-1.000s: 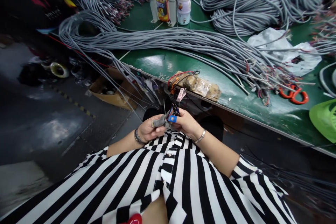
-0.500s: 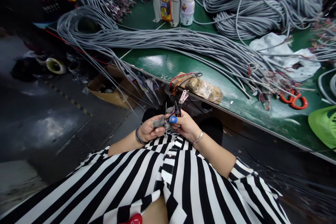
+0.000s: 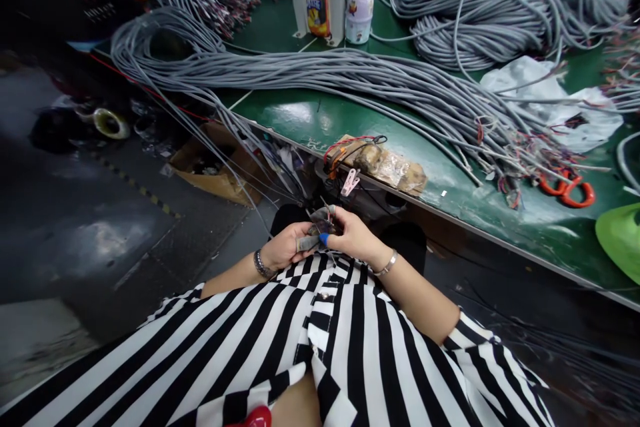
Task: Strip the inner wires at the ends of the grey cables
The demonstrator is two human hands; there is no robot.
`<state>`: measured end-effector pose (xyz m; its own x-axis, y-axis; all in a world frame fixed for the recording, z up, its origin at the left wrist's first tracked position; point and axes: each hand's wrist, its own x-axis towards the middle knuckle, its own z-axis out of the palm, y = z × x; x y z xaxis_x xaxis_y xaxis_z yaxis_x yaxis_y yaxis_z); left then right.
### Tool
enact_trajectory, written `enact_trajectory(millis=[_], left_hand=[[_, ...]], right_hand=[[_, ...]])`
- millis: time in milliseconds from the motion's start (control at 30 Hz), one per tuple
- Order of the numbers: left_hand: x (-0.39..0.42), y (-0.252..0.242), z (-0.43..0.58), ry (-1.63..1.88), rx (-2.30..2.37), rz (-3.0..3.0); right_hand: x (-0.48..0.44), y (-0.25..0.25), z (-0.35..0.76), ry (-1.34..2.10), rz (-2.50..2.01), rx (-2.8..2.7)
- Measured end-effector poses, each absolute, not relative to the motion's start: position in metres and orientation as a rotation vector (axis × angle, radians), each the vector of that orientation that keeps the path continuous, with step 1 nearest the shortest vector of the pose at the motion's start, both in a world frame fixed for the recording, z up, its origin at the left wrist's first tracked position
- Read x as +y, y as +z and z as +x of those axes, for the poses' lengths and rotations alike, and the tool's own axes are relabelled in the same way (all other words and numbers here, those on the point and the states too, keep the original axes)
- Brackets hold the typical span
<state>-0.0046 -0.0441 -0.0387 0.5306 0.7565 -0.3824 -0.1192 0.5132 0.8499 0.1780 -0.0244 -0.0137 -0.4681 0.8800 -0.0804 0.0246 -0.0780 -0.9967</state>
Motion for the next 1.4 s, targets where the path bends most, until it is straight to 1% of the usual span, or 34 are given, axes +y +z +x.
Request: enact_trajectory(millis=[67,200,333,500,667,1000,1200,1400], left_hand=[[-0.043,-0.038,-0.004,0.652,0.865,0.872],[-0.038,-0.033,-0.004,0.748,0.829,0.759],[-0.036,-0.028,-0.004,0.773,0.839,0.694],[-0.037,-0.030,-0.001,0.764,0.843,0.731],[-0.040,-0.026,0.001,0.728,0.878,0.824],[-0.049,-0.034,0.001,0.730,0.925,1.031],[-0.049,-0.034,0.008,0.879,0.849,0.973],[-0.046,-0.034,0.010,0.896,0.896,0.959]], right_hand=[[-0.025,-0.012,0.182,1.383,-1.071,-1.667],[-0.032,-0.017,0.196,0.976,-1.195,-1.761],[-0.042,-0.022,0.211,0.761,-1.157,-1.928],[-0.045,-0.020,0.215,0.684,-1.141,-2.057],[-0.043,-0.017,0.209,0.518,-1.160,-2.225],[-0.039,-0.023,0.209,0.722,-1.097,-2.314],[-0.043,-0.027,0.202,0.647,-1.145,-2.244],[-0.043,-0.025,0.197,0.541,-1.173,-2.220]])
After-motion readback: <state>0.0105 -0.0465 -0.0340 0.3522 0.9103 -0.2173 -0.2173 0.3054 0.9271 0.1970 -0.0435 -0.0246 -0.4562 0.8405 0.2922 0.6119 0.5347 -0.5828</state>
